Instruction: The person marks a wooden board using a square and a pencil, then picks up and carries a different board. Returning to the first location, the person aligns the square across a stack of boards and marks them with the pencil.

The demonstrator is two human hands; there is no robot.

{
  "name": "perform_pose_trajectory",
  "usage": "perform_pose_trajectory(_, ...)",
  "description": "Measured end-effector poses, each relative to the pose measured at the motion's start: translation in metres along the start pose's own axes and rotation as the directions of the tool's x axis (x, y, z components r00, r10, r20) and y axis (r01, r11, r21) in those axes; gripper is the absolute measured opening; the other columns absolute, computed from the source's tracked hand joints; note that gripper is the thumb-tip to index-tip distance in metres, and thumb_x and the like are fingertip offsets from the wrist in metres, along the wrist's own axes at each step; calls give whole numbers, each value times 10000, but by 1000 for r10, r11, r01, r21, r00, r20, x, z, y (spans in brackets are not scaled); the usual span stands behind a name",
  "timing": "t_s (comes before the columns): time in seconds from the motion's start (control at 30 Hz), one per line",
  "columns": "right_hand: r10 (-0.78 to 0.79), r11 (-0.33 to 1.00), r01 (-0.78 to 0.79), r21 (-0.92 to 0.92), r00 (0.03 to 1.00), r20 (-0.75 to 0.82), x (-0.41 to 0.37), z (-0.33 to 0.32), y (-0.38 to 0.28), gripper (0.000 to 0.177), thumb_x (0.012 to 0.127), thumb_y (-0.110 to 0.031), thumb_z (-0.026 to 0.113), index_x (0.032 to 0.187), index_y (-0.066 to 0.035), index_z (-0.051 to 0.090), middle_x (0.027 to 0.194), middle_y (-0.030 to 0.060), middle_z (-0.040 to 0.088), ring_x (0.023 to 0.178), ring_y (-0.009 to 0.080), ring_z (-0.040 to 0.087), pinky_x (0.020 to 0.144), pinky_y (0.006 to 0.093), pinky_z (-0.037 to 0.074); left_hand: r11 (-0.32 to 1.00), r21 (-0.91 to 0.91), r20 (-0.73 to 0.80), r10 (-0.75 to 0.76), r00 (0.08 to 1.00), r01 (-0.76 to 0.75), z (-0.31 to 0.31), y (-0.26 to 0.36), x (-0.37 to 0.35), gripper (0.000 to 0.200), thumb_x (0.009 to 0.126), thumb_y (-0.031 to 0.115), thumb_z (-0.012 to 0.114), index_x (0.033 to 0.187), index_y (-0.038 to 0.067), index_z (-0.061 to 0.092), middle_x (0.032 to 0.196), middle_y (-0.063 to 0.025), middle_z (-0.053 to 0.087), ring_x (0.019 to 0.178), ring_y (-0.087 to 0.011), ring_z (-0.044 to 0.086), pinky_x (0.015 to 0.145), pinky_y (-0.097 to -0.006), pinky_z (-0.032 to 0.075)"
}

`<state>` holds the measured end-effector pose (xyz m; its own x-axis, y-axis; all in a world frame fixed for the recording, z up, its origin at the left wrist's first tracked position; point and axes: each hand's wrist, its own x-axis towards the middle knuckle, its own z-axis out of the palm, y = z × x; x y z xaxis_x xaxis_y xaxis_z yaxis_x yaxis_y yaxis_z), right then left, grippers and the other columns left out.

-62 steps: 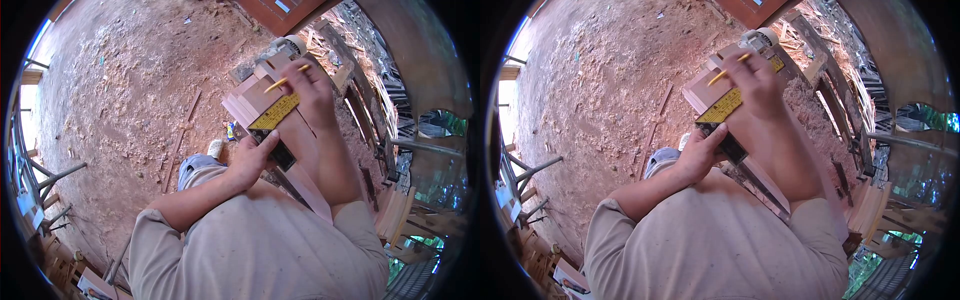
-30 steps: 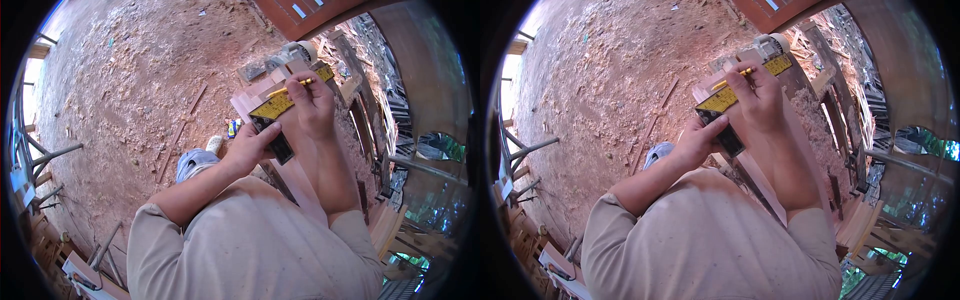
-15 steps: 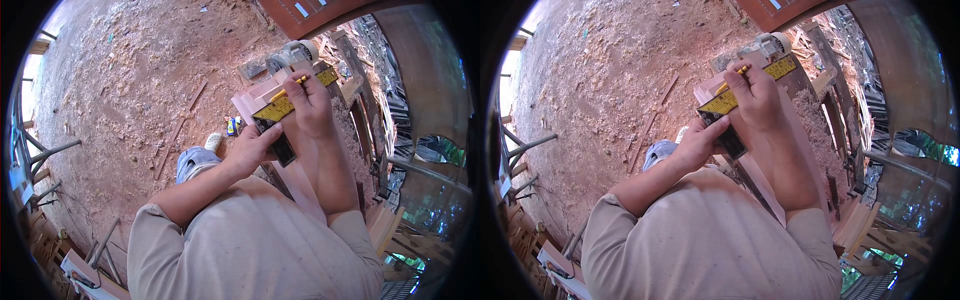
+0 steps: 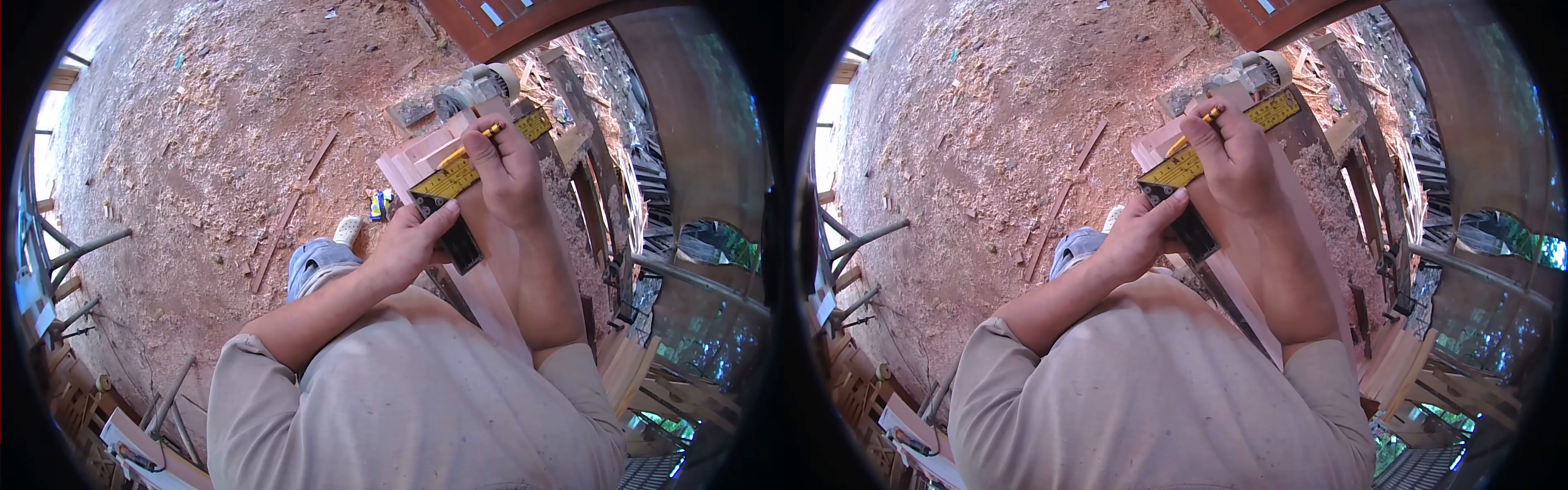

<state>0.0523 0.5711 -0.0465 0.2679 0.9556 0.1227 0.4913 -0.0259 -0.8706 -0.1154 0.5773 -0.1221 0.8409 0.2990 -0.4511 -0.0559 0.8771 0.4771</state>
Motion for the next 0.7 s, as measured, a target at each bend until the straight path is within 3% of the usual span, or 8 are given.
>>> perform_pose_trajectory(0.17,11,1000,-11,-6,1000,17,1,0,-3,183,1064,-200,567,985,-39,604,816,-37,552,783,37,498,699,209,423,1000,-1,-6,7,1000,-7,1,0,-1,349,1056,324,560,1259,42,578,1108,-87,693,950,-202,727,828,-416,638)
perform_pose_trajectory(0.23,28,1000,-28,11,999,26,0,-1,-2,213,1046,-208,602,1001,0,615,821,28,623,790,68,539,695,260,472,1000,11,-5,23,1000,-23,2,-1,-1,347,1053,327,566,1251,43,583,1095,-84,695,944,-203,729,820,-413,640)
perform_pose_trajectory(0.37,33,999,-33,-16,999,8,0,-1,-4,183,1063,-197,567,982,-36,604,821,-32,560,785,42,498,698,215,424,1000,6,-7,28,1000,-28,5,1,-2,353,1050,331,571,1254,43,585,1089,-83,698,941,-205,731,812,-409,642)
perform_pose_trajectory(0.43,40,998,-41,-37,999,-35,1,-2,-4,175,1063,-187,562,983,-36,604,822,-29,563,786,44,500,701,217,428,999,13,-38,41,998,-40,7,2,-3,370,1038,383,590,1162,37,635,1008,-48,709,859,-156,723,732,-323,613)
perform_pose_trajectory(0.53,7,999,-5,-50,999,46,1,0,-11,161,1061,-176,560,992,-37,602,825,-21,570,792,45,505,711,220,434,999,27,-59,35,998,-33,7,1,-3,370,1036,380,594,1177,41,631,1015,-48,708,860,-160,722,736,-330,615)
perform_pose_trajectory(0.7,39,993,-45,-107,998,-55,5,-7,-9,159,1059,-172,559,993,-32,597,823,-3,581,784,60,519,709,235,440,999,-15,-56,40,998,-41,9,1,-3,369,1034,374,595,1204,48,628,1044,-58,706,896,-170,721,758,-341,620)
